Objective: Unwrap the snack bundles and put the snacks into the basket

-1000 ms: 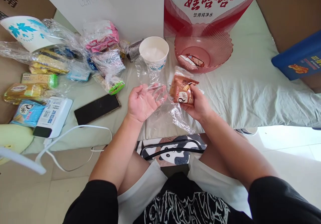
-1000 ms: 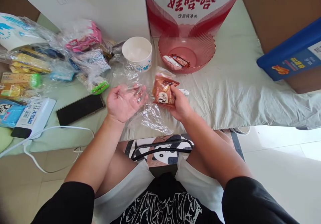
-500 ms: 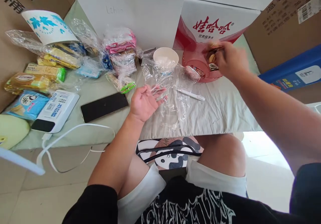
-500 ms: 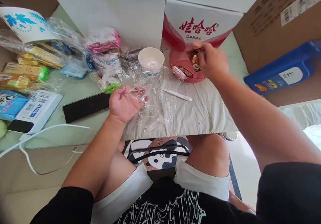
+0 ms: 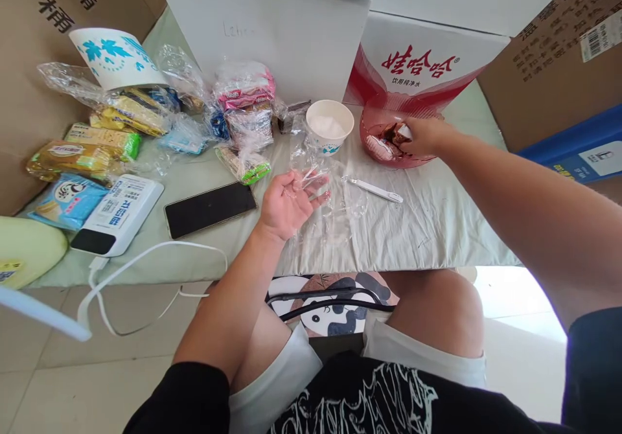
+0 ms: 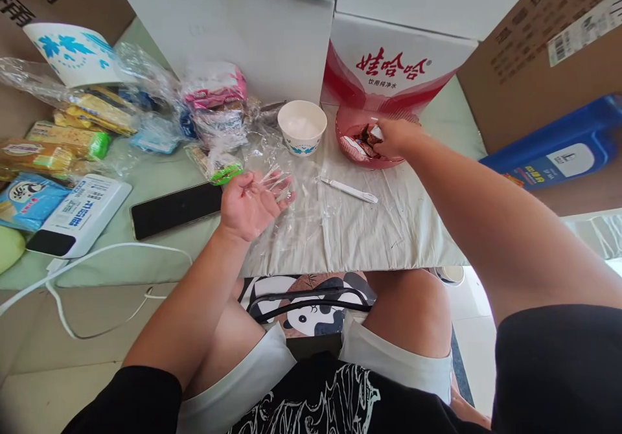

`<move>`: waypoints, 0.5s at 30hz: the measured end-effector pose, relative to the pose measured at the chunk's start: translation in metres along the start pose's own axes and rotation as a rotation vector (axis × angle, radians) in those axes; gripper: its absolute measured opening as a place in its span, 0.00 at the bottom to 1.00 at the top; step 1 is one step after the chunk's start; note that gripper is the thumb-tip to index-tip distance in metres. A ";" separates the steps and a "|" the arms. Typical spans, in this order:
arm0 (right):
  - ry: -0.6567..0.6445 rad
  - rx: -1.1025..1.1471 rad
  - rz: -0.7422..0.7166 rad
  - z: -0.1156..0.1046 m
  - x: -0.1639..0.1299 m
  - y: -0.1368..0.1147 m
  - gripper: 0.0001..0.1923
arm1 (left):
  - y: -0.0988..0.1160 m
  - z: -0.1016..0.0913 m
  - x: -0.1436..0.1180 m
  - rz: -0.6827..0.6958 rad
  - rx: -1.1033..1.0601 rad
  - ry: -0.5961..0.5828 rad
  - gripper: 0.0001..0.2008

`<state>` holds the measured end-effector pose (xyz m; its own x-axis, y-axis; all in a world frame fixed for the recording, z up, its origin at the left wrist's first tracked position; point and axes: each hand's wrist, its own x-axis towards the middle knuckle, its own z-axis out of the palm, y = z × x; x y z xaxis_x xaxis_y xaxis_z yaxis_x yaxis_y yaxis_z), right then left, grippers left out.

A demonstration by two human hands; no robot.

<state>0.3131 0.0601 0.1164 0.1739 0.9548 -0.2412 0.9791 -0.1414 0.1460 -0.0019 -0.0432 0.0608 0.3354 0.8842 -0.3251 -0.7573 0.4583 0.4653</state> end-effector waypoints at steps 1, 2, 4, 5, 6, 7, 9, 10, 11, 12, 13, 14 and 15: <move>0.018 -0.010 0.018 0.001 0.001 0.001 0.30 | 0.000 -0.001 0.001 -0.007 0.005 0.006 0.18; 0.031 -0.016 0.031 0.002 0.003 0.001 0.30 | 0.000 -0.001 0.001 -0.012 0.011 0.010 0.18; 0.039 -0.007 0.027 0.006 0.007 0.002 0.31 | -0.001 -0.002 0.003 -0.015 0.016 0.014 0.18; 0.027 0.018 0.014 0.008 0.009 0.002 0.32 | -0.001 -0.002 0.004 -0.016 0.013 0.011 0.18; 0.010 0.054 -0.001 0.010 0.011 0.002 0.33 | -0.002 -0.003 0.004 -0.018 0.008 0.004 0.17; -0.011 0.099 -0.011 0.010 0.013 0.003 0.33 | -0.002 -0.003 0.005 -0.021 0.001 -0.004 0.16; -0.039 0.177 -0.010 0.007 0.012 0.003 0.34 | -0.003 -0.004 0.005 -0.028 -0.006 -0.026 0.14; -0.022 0.203 -0.008 0.004 0.008 0.003 0.34 | -0.003 -0.004 0.005 -0.027 -0.006 -0.037 0.14; 0.035 0.230 -0.015 0.002 0.002 0.002 0.33 | -0.003 -0.005 0.005 -0.026 -0.005 -0.050 0.14; 0.120 0.278 -0.027 0.000 -0.008 -0.001 0.31 | -0.002 -0.005 0.005 -0.026 -0.002 -0.066 0.14; 0.236 0.360 -0.062 0.001 -0.020 -0.005 0.28 | -0.001 -0.005 0.005 -0.031 0.003 -0.089 0.14; 0.360 0.485 -0.116 0.005 -0.035 -0.011 0.24 | 0.000 -0.005 0.004 -0.045 0.013 -0.121 0.14; 0.437 0.646 -0.149 0.013 -0.051 -0.018 0.21 | 0.000 -0.005 0.003 -0.075 0.029 -0.164 0.13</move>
<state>0.2881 0.0105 0.1134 0.1102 0.9728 0.2037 0.8796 -0.0001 -0.4757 -0.0041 -0.0404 0.0555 0.4790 0.8493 -0.2218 -0.7109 0.5236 0.4696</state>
